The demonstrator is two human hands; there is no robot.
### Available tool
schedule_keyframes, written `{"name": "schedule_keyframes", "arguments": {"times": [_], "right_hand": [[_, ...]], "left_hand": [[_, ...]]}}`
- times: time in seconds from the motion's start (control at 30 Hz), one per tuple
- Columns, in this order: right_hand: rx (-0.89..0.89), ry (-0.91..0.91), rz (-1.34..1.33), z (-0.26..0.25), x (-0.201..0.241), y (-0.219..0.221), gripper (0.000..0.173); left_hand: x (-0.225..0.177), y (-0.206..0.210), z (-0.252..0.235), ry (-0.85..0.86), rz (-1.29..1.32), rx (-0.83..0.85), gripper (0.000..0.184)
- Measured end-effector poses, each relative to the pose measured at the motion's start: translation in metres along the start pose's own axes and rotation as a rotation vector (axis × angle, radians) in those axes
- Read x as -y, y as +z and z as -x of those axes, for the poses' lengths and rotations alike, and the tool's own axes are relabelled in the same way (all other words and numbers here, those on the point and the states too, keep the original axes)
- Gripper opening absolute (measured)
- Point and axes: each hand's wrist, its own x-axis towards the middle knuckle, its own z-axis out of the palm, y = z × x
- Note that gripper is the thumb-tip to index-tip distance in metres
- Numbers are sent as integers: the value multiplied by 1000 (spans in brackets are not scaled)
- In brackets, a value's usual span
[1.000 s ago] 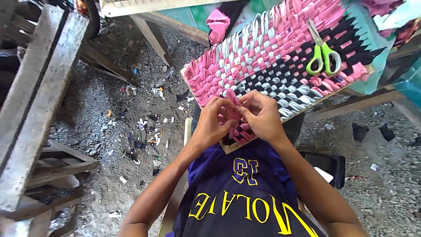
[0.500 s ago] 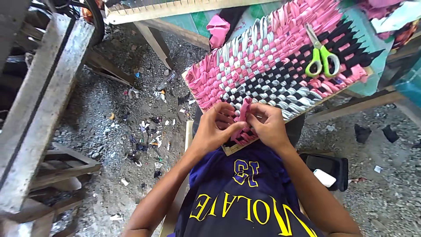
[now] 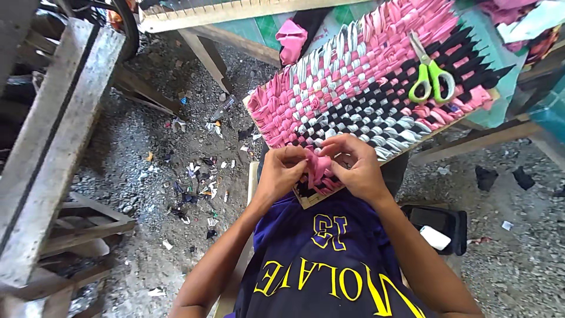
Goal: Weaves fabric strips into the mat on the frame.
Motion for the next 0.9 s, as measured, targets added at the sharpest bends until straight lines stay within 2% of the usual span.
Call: {"name": "schedule_keyframes", "arguments": {"times": [0.1, 0.17, 0.27, 0.37, 0.53, 0.63, 0.77, 0.9], "right_hand": [[37, -128, 28, 1, -3, -2, 17], [39, -159, -5, 1, -5, -2, 15], [39, -156, -77, 2, -7, -2, 17], [37, -152, -96, 3, -5, -1, 17], [95, -84, 59, 4, 0, -1, 30], [105, -98, 57, 5, -5, -4, 25], [75, -53, -7, 5, -3, -6, 18], [53, -17, -71, 3, -7, -6, 15]], "left_hand": [[0, -7, -1, 101, 12, 85, 19], [2, -13, -1, 170, -47, 137, 17], [-4, -12, 3, 211, -126, 186, 20], [-7, -3, 6, 197, -188, 156, 27], [-4, -3, 8, 169, -145, 131, 31], [-6, -9, 7, 219, -222, 188, 20], [-5, -16, 6, 341, -295, 259, 19], [-4, -17, 5, 293, -266, 277, 21]]}}
